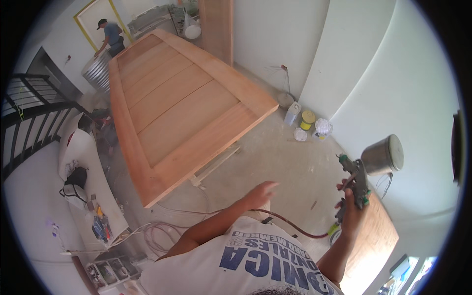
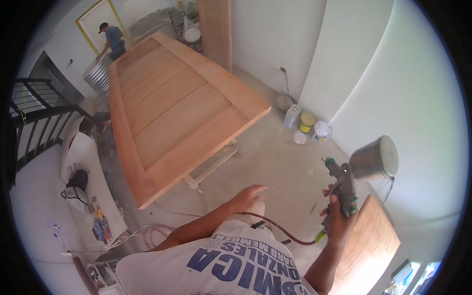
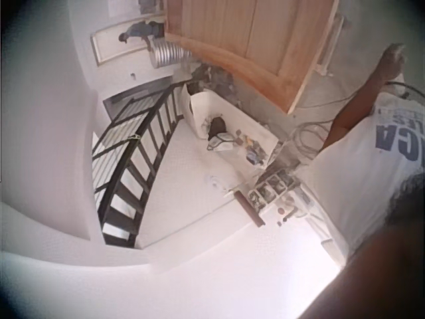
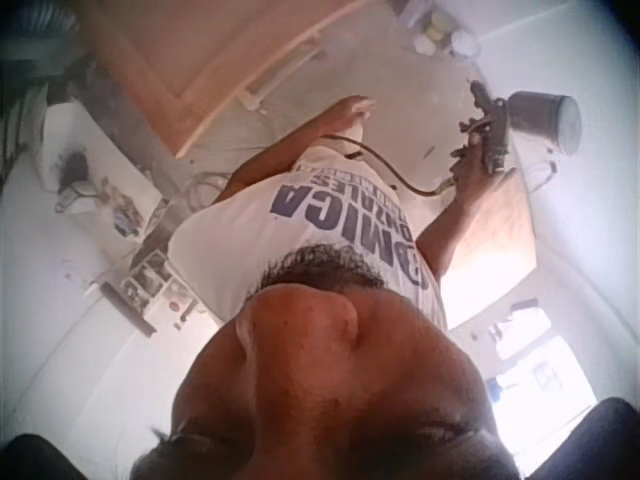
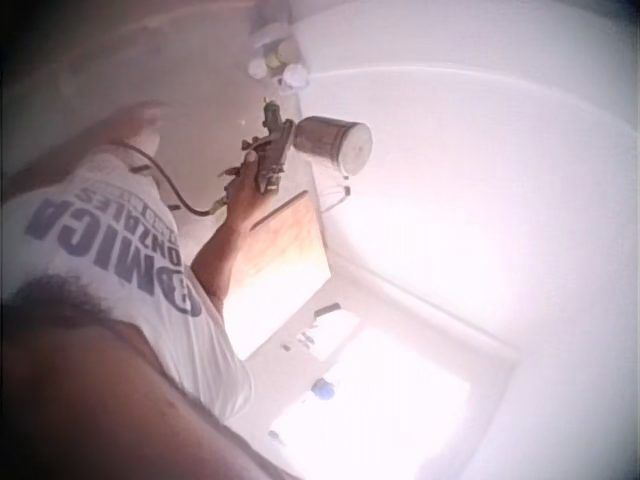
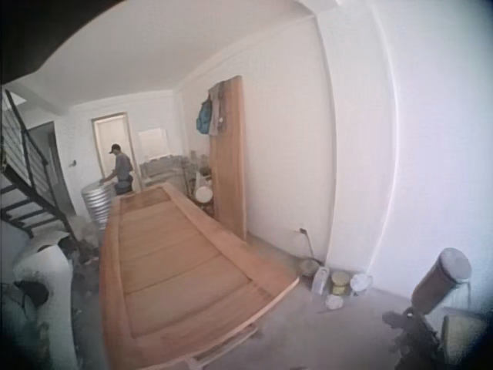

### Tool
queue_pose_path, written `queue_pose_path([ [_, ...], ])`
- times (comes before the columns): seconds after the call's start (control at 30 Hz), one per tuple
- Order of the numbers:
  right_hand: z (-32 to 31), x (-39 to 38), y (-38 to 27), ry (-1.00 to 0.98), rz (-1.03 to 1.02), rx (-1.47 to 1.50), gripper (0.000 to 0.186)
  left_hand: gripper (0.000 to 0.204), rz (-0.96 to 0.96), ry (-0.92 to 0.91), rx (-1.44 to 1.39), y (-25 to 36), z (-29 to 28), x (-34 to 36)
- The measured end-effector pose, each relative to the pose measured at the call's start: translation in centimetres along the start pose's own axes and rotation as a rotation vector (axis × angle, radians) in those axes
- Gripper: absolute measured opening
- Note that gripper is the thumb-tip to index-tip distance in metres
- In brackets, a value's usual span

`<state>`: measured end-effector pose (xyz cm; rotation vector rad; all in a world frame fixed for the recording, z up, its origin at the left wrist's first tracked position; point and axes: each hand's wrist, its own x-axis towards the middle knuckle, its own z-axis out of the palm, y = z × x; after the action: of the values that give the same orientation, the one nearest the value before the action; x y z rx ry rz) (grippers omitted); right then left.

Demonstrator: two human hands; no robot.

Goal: The person uses a spray gun to apply a finish to a large wooden board. They move around the board to cover different sections, briefly pick up a brush, and later pour liquid from a container into the spray gun's reservoir.

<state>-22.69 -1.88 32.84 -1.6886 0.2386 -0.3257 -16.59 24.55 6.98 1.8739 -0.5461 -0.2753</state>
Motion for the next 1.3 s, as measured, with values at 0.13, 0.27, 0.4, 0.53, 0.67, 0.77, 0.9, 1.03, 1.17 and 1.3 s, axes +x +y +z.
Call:
queue_pose_path([
  [0.13, 3.3, 10.3, 4.4, -0.096, -0.077, 0.151, 0.041, 0.098, 0.106, -0.175, -0.731, 14.5, 0.6, 11.6],
  [0.27, 6.1, 18.1, 7.9, -0.248, 0.244, 0.077, 0.057, 0.116, 0.062, -0.183, -0.699, 14.4, -0.9, 21.1],
  [0.4, 8.7, 26.1, 10.7, -0.502, 0.079, -0.155, 0.076, 0.111, 0.104, 0.111, -0.456, 6.8, -0.6, 28.5],
  [0.53, 9.0, 31.7, 13.2, -0.803, -0.246, -0.661, 0.079, 0.082, -0.23, 0.392, -0.448, 3.4, -0.7, 33.5],
  [0.67, 7.6, 41.7, 8.8, -1.179, -0.028, -0.732, 0.051, 0.059, -0.251, 0.714, -0.187, -2.7, -0.5, 36.9],
  [0.77, 6.5, 48.5, 6.7, -0.867, 0.083, -0.657, 0.04, 0.06, -0.305, 0.742, -0.078, -4.1, -0.9, 40.3],
  [0.9, 11.0, 55.4, 7.8, -0.744, -0.411, -0.848, 0.065, 0.07, -0.402, 0.676, -0.007, -4.8, -1.4, 44.5],
  [1.03, 13.2, 63.6, 12.5, -1.059, -0.439, -0.99, 0.073, 0.077, -0.554, 0.622, 0.042, -3.2, -2.7, 50.0],
  [1.17, 13.9, 70.7, 16.3, -1.154, -0.4, -0.943, 0.079, 0.074, -0.509, 0.698, 0.335, -7.9, -1.0, 53.7],
  [1.3, 15.7, 75.2, 17.9, -1.291, -0.426, -0.856, 0.079, 0.065, -0.539, 0.756, 0.24, -6.7, -3.9, 56.5],
])
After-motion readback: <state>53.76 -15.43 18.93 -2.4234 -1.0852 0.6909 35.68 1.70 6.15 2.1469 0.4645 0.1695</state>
